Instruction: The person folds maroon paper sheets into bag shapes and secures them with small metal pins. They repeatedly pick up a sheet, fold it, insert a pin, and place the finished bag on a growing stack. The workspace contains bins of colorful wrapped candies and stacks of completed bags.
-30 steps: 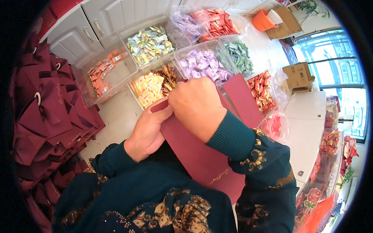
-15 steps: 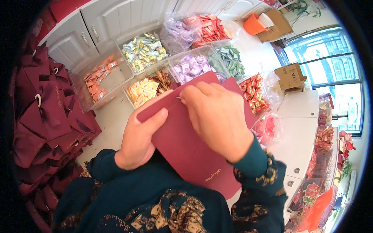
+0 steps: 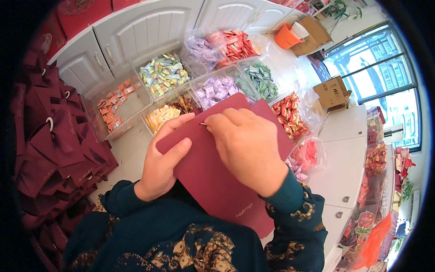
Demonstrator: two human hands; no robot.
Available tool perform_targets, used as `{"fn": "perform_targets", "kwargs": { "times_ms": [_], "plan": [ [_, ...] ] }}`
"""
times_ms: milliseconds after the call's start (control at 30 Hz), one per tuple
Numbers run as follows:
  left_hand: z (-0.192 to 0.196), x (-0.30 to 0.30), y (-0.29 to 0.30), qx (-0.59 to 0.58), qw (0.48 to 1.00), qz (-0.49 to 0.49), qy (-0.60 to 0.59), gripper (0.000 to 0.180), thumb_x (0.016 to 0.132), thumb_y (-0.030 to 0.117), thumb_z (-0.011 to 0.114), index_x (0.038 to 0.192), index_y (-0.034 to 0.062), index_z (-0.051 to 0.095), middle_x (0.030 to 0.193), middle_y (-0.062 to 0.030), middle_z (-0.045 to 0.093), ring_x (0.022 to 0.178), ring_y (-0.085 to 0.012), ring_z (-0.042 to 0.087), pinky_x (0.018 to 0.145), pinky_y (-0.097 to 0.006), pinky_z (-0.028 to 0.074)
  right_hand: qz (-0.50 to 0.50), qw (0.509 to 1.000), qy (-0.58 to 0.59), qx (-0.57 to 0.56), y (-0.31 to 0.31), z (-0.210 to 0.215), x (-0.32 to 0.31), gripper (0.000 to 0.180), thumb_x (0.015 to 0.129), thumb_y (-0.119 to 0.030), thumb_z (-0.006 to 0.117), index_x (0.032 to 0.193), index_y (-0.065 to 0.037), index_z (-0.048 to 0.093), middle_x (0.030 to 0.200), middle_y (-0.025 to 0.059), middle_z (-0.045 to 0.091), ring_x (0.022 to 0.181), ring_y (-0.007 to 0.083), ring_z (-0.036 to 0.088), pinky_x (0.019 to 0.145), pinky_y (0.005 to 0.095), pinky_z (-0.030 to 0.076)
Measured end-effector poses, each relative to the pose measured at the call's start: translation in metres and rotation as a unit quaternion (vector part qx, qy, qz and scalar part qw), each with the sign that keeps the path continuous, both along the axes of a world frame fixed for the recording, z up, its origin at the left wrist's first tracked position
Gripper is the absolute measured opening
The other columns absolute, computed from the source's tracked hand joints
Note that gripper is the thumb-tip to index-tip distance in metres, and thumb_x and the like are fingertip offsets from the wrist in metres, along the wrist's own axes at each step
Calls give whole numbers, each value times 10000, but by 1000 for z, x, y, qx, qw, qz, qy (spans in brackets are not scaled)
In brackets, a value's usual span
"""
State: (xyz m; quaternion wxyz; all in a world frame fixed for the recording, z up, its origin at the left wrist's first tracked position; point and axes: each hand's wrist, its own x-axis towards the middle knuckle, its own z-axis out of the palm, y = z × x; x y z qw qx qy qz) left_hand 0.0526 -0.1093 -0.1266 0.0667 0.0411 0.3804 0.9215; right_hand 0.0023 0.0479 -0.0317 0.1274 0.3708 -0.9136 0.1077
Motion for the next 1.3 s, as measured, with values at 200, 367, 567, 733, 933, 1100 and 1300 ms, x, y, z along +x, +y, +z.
{"fn": "perform_targets", "kwargs": {
  "times_ms": [200, 367, 567, 733, 933, 1100, 1300],
  "plan": [
    [-35, 2, 11, 80, 988, -9, -135, 412, 973, 76, 559, 1362, -1, 449, 1274, -105, 560, 1148, -158, 550, 988, -310, 452, -44, 995, -49, 77, 10, -24, -3, 81, 811, -136, 665, 877, -92, 652, 780, 68, 618, 765, 274, 632, 640, 397, 506],
    [-43, 5, 2, 82, 984, -1, -158, 435, 969, 75, 568, 1374, -6, 431, 1298, -121, 551, 1176, -176, 543, 1011, -322, 445, -172, 974, -117, -84, 47, -30, -17, 195, 833, -186, 693, 988, -70, 701, 851, 115, 623, 790, 303, 636, 677, 388, 502],
    [-44, 8, 6, 36, 988, 5, -151, 435, 976, 87, 551, 1379, -12, 422, 1320, -130, 532, 1192, -188, 532, 1021, -332, 438, -180, 955, -187, -145, 60, -66, -18, 252, 832, -206, 701, 1038, -63, 717, 918, 113, 647, 782, 289, 635, 713, 375, 501],
    [-44, 11, 7, 2, 990, 19, -139, 450, 972, 100, 556, 1386, -5, 412, 1327, -136, 526, 1198, -199, 529, 1025, -339, 435, -174, 958, -146, -175, 59, -74, -15, 222, 814, -175, 709, 1007, -68, 728, 923, 90, 662, 803, 273, 642, 724, 359, 509],
    [-44, 12, 10, 0, 989, 28, -142, 453, 974, 108, 568, 1383, -9, 412, 1312, -134, 539, 1179, -188, 541, 1008, -330, 449, -178, 953, -146, -197, 57, -72, -11, 236, 810, -169, 722, 1018, -57, 715, 889, 99, 676, 800, 260, 661, 721, 356, 519],
    [-45, 12, 10, -6, 990, 25, -137, 450, 975, 105, 567, 1381, -13, 413, 1305, -139, 547, 1164, -188, 554, 999, -328, 460, -205, 900, -293, -250, 62, -72, -16, 306, 803, -197, 748, 1059, -39, 692, 872, 132, 683, 774, 259, 669, 708, 365, 523],
    [-44, 13, 10, -13, 990, 33, -139, 431, 974, 91, 564, 1370, -22, 432, 1304, -137, 548, 1167, -187, 551, 1002, -327, 457, -194, 938, -209, -195, 58, -71, -16, 323, 786, -212, 762, 1051, -39, 699, 887, 146, 677, 802, 287, 659, 727, 365, 519]
  ]
}}
